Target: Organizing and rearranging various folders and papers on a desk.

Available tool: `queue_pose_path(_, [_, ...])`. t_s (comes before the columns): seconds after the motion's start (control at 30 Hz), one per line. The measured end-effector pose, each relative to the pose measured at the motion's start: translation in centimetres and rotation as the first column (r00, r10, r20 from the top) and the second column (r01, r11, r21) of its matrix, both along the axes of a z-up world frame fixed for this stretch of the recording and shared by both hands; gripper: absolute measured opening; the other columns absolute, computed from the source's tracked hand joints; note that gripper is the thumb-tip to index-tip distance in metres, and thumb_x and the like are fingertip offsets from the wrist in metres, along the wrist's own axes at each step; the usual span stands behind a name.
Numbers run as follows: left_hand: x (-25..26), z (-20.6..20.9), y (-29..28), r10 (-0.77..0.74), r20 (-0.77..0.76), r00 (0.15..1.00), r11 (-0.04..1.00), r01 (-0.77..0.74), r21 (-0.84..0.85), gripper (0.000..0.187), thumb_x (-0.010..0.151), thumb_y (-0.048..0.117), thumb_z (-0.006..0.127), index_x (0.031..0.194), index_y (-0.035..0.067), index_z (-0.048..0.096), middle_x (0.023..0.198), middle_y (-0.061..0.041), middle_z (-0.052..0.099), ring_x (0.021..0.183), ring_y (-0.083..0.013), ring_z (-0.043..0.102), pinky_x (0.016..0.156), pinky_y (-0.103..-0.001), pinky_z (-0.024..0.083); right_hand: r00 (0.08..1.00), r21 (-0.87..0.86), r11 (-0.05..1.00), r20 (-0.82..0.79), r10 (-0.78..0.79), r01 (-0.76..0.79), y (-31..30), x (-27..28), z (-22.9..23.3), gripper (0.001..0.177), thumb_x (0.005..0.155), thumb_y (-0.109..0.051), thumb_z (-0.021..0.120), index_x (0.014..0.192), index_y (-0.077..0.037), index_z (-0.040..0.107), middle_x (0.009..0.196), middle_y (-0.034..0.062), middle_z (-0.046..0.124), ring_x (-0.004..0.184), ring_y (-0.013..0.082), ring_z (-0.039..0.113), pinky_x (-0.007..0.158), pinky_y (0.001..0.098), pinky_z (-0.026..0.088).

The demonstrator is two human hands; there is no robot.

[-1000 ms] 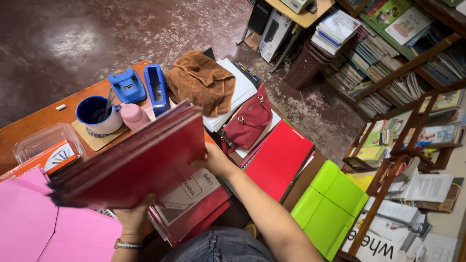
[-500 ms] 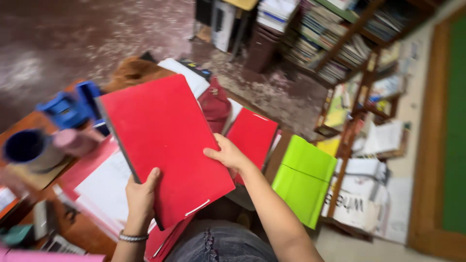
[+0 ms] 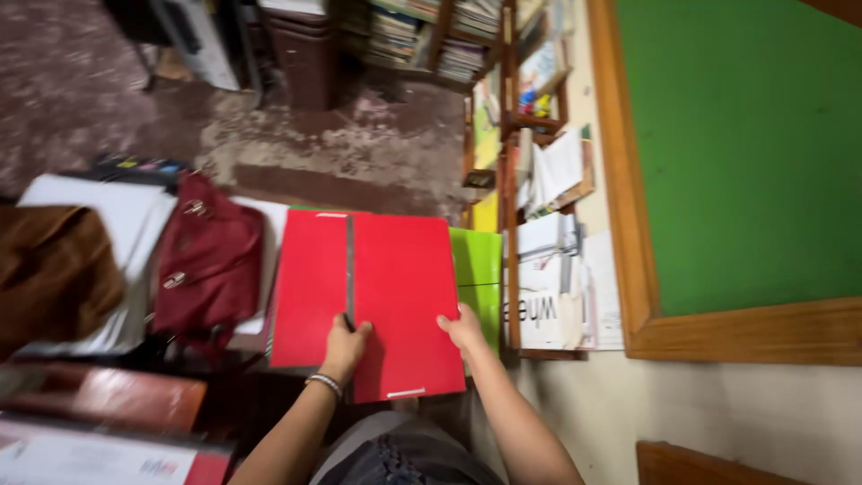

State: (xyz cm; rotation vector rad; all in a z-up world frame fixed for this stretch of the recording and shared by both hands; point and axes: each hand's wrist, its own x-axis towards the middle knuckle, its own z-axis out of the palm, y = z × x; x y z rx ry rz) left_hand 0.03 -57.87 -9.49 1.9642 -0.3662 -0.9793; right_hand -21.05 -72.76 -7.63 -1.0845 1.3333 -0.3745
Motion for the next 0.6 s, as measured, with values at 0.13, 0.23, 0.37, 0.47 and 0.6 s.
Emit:
queue_pose_path(0.13, [-3.7, -0.8, -5.3, -0.085, -0.158, 0.984, 0.995, 0.092, 0.034, 0.05, 0.087, 0.015, 0.073, 0.13, -0.001, 0.053, 0.11, -0.021, 0.072, 0.098, -0.0304, 0.072, 0.083, -0.042, 0.058, 0.983, 0.017, 0.993, -0.149, -0.112, 0.116, -2.6, -5.5, -1.6, 0.035, 0.09, -0.004, 0.072, 0.123, 0.0, 0.061, 0.11, 0.0151, 0.074, 0.097, 0.0257, 0.073, 0.084, 0.0404, 0.059])
queue_pose_path(0.23, [-5.8, -1.5, -8.2, -0.095, -0.29, 0.952, 0.993, 0.112, 0.043, 0.059, 0.088, 0.012, 0.07, 0.14, 0.0, 0.045, 0.119, -0.021, 0.068, 0.104, -0.0311, 0.07, 0.085, -0.042, 0.059, 0.972, 0.047, 0.981, -0.154, -0.18, 0.189, -4.3, -8.2, -2.7, 0.034, 0.09, -0.005, 0.071, 0.121, 0.002, 0.061, 0.111, 0.0169, 0.074, 0.097, 0.027, 0.072, 0.082, 0.0412, 0.059])
queue_pose_path(0.37, [-7.1, -5.6, -10.9, -0.191, -0.238, 0.952, 0.957, 0.235, 0.171, 0.075, 0.086, 0.021, 0.073, 0.149, 0.001, 0.037, 0.134, -0.024, 0.059, 0.116, -0.0359, 0.065, 0.096, -0.044, 0.055, 0.957, -0.11, 0.984, -0.236, -0.166, 0.143, -5.9, -8.8, -3.7, 0.044, 0.085, -0.006, 0.072, 0.128, 0.0, 0.061, 0.115, 0.0177, 0.074, 0.103, 0.0288, 0.072, 0.088, 0.0391, 0.057])
queue_pose_path(0.47, [-7.4, -9.0, -12.3, -0.351, -0.124, 0.928, 0.868, 0.373, 0.329, 0.097, 0.081, 0.03, 0.08, 0.157, 0.006, 0.025, 0.149, -0.024, 0.042, 0.131, -0.0398, 0.053, 0.108, -0.044, 0.047, 0.904, -0.273, 0.961, -0.42, -0.077, -0.045, -6.3, -8.0, -5.9, 0.074, 0.081, -0.012, 0.076, 0.146, -0.005, 0.042, 0.138, 0.0246, 0.052, 0.124, 0.0386, 0.056, 0.103, 0.0436, 0.048])
queue_pose_path(0.6, [-7.9, -8.2, -13.3, -0.426, -0.161, 0.89, 0.794, 0.453, 0.405, 0.115, 0.075, 0.034, 0.083, 0.162, 0.007, 0.012, 0.162, -0.021, 0.026, 0.142, -0.0404, 0.045, 0.116, -0.042, 0.044, 0.625, -0.079, 0.856, -0.717, 0.307, -0.511, -5.5, -5.6, -6.4, 0.096, 0.086, -0.033, 0.078, 0.159, -0.017, 0.019, 0.167, 0.021, 0.006, 0.15, 0.0543, 0.014, 0.121, 0.054, 0.026])
